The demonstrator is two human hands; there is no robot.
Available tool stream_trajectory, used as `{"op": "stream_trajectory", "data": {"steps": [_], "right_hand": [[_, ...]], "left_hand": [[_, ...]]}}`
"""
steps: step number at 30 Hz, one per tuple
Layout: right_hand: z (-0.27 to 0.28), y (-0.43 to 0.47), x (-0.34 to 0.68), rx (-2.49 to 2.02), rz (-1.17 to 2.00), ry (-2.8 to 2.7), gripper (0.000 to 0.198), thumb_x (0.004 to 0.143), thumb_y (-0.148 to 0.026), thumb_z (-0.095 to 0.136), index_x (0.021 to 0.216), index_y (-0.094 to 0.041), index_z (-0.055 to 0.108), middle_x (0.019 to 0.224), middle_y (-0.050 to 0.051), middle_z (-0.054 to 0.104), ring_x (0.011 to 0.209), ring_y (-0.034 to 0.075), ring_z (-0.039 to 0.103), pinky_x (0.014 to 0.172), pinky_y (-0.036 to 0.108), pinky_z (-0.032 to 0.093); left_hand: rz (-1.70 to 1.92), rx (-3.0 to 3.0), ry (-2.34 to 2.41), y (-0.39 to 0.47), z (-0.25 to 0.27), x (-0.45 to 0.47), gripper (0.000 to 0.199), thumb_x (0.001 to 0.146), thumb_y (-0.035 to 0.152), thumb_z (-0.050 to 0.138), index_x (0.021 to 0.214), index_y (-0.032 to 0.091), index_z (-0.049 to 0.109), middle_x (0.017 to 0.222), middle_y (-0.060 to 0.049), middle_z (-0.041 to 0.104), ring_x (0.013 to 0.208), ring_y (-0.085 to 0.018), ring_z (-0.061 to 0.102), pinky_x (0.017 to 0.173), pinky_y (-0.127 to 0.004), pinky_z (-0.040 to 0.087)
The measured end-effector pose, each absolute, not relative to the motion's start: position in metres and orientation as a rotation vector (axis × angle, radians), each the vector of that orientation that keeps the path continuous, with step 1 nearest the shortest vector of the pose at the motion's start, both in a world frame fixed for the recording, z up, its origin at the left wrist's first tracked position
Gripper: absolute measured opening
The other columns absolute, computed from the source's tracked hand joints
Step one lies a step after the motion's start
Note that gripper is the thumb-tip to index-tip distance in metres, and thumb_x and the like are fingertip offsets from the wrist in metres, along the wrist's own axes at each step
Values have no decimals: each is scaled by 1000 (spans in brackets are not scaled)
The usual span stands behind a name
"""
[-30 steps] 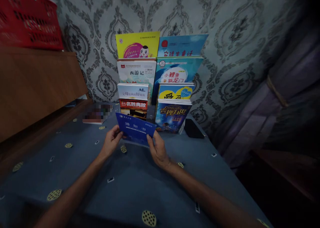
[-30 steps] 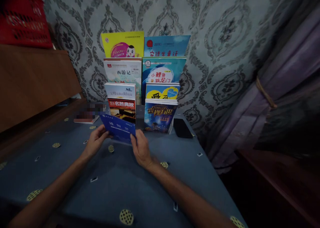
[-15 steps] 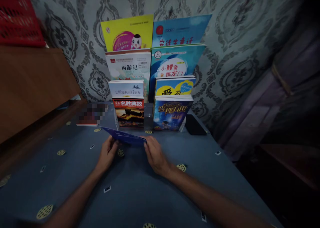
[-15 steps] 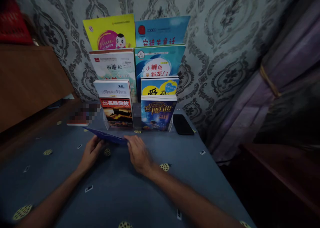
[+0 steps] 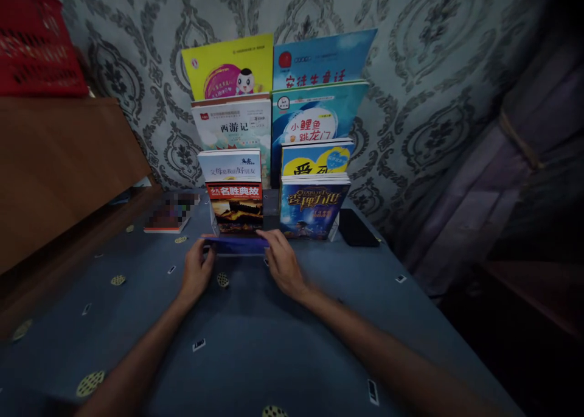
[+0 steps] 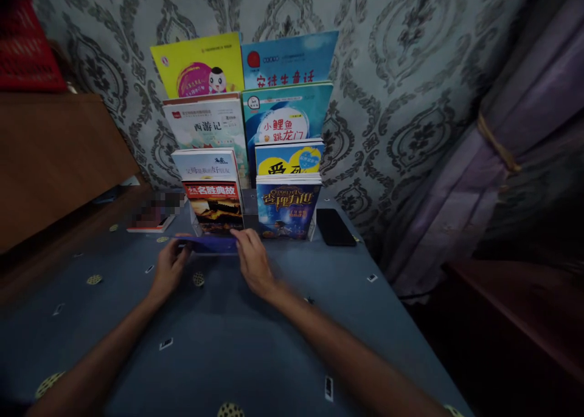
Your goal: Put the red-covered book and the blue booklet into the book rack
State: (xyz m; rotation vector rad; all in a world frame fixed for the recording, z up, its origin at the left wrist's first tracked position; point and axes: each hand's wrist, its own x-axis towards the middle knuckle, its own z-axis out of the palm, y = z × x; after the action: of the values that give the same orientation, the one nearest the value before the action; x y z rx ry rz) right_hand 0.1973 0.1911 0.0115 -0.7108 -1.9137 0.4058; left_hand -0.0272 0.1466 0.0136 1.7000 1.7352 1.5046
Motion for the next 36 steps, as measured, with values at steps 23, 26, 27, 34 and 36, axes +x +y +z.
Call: {"op": "stream_trajectory", "data": {"steps": [23, 26, 27, 34, 36], "right_hand": [[61, 235, 178, -714, 318, -1732, 23, 99, -25, 44, 109, -21, 65, 108, 11, 68, 101, 24, 63, 92, 38, 49], [57, 238, 179, -770, 327, -1744, 21, 99, -26, 45, 103, -21, 66, 103, 9, 69, 96, 24, 63, 89, 37, 49], [56, 238, 179, -790, 331, -1750, 21, 99, -27, 45, 102, -22, 66, 101, 8, 70, 95, 24, 63, 88, 36, 49], [49, 243, 179, -892, 361, -1769, 19, 97, -25, 48, 94, -20, 65, 95, 8, 70, 89, 23, 63, 83, 34, 48], [46, 245, 178, -934, 365, -1778, 18, 96, -23, 48, 92, -19, 65, 94, 9, 70, 88, 23, 63, 83, 34, 47]], "left_hand": [[1846, 1838, 1646, 217, 33, -38, 25, 94, 41, 54, 103, 19, 60, 89, -4, 65, 81, -19, 60, 78, -31, 47], [1765, 1883, 1737, 218, 28, -39, 24, 94, 41, 52, 101, 20, 61, 89, -5, 66, 81, -20, 60, 76, -31, 47], [1745, 1897, 1779, 218, 26, -40, 23, 94, 41, 52, 100, 20, 61, 88, -5, 65, 81, -20, 59, 74, -31, 46], [1698, 1950, 1859, 217, 26, -40, 21, 94, 33, 51, 105, 19, 61, 91, -5, 64, 85, -21, 59, 80, -32, 45], [1703, 1944, 1865, 217, 27, -40, 19, 93, 31, 51, 105, 19, 60, 90, -5, 64, 85, -21, 59, 79, -32, 45]]}}
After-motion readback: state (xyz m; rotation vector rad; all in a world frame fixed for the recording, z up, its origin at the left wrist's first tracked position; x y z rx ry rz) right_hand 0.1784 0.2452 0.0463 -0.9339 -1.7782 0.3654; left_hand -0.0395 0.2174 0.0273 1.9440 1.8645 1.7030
